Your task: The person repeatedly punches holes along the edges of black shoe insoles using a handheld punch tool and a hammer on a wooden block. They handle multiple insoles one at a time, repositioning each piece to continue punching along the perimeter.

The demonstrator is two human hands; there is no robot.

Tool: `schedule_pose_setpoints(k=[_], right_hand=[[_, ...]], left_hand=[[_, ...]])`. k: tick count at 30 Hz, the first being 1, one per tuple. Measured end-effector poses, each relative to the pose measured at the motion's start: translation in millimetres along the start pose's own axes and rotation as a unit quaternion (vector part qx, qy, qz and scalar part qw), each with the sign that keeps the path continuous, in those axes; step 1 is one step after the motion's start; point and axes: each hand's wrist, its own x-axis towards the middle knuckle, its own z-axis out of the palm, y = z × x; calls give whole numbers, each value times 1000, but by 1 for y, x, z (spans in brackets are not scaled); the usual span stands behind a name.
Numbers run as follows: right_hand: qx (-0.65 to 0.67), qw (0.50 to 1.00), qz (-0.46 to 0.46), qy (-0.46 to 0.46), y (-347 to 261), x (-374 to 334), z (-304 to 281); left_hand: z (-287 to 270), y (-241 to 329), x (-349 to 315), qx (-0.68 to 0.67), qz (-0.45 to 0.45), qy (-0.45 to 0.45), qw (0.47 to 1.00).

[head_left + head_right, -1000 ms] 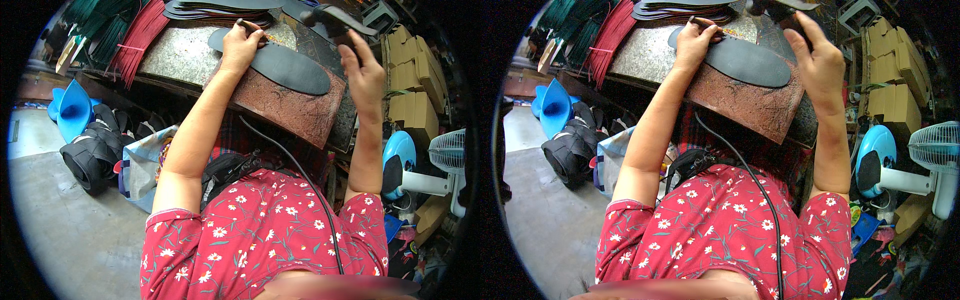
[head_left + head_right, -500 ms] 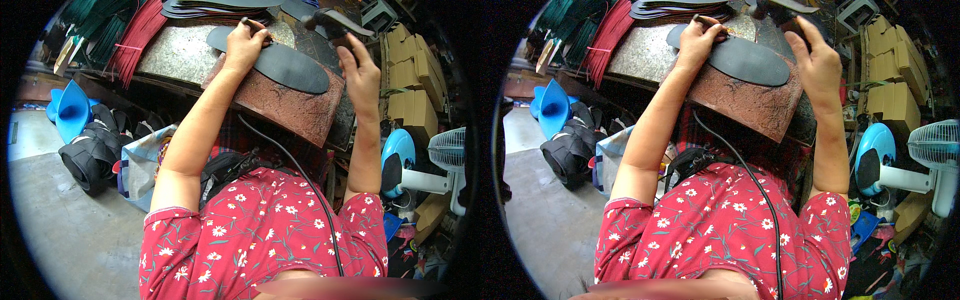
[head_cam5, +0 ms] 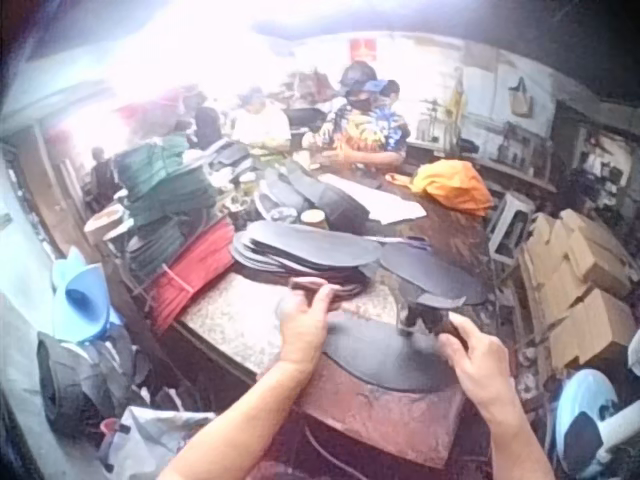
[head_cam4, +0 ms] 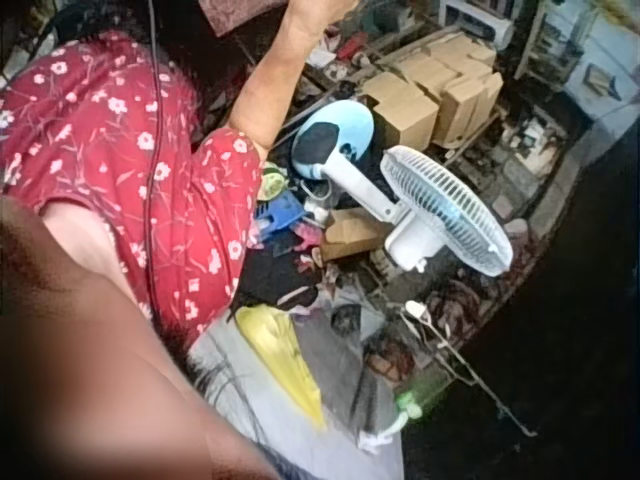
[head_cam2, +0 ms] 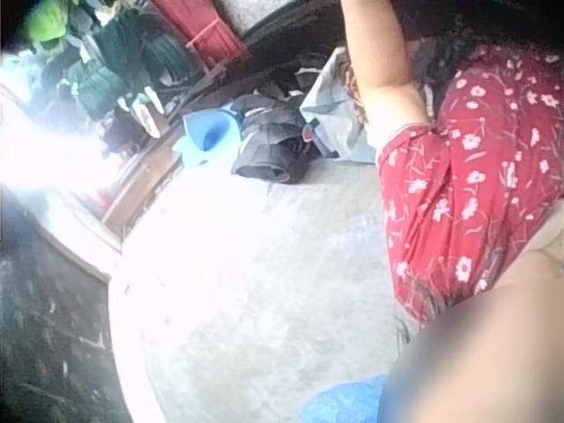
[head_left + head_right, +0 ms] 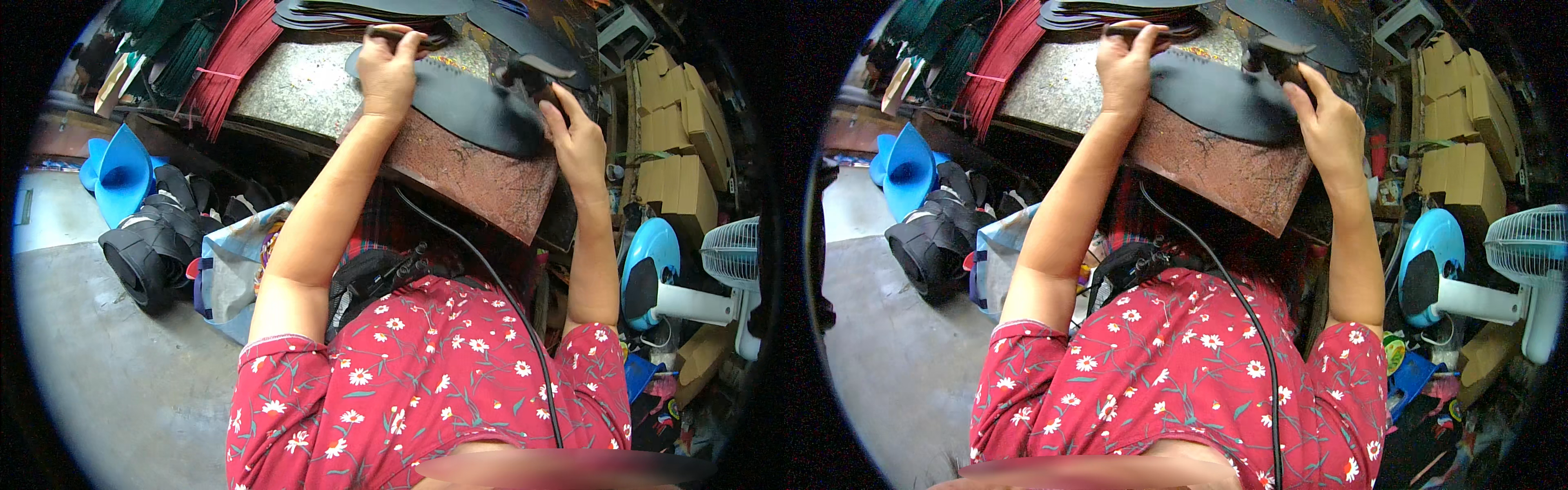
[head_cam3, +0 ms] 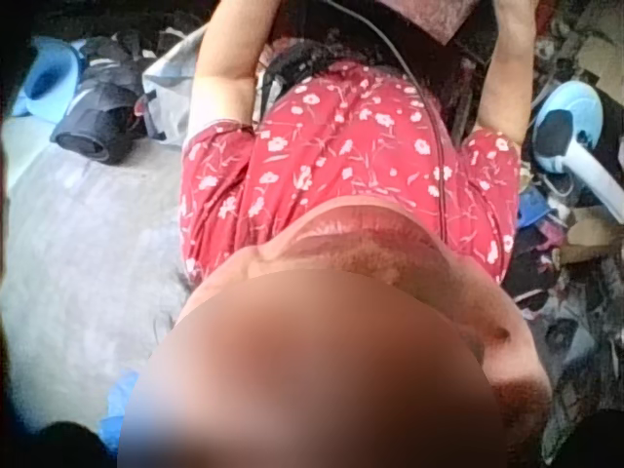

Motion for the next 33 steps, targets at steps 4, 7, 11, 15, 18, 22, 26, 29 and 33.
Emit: schedule_pose_setpoints(k=[4, 7, 11, 15, 18, 22, 26, 29, 33], right_hand=[[-1, 1000, -14, -5, -2, 2, 7], [25, 999, -25, -14, -20, 11, 3], [137, 984, -109, 30, -50, 21, -20], [197, 948, -230, 98, -71, 24, -15], [-10, 970, -230, 76, -67, 27, 14], [0, 993, -116, 37, -41, 25, 18], [53, 993, -103, 39, -42, 25, -8], [143, 972, -164, 92, -57, 19, -23], [126, 963, -222, 91, -64, 16, -2]], left_hand=[[-24, 5, 9, 199, 19, -41, 979], [-29, -1, 8, 372, -10, -71, 925], [-28, -4, 7, 382, -7, -45, 923], [-22, 1, 4, 439, 111, -95, 887], [-13, 0, 0, 537, 210, -154, 802], [-17, -5, 6, 410, 12, -44, 911], [-22, -7, 11, 207, -91, -94, 970], [-19, -3, 7, 364, 64, -115, 922], [-6, 1, -1, 529, 188, -174, 809]])
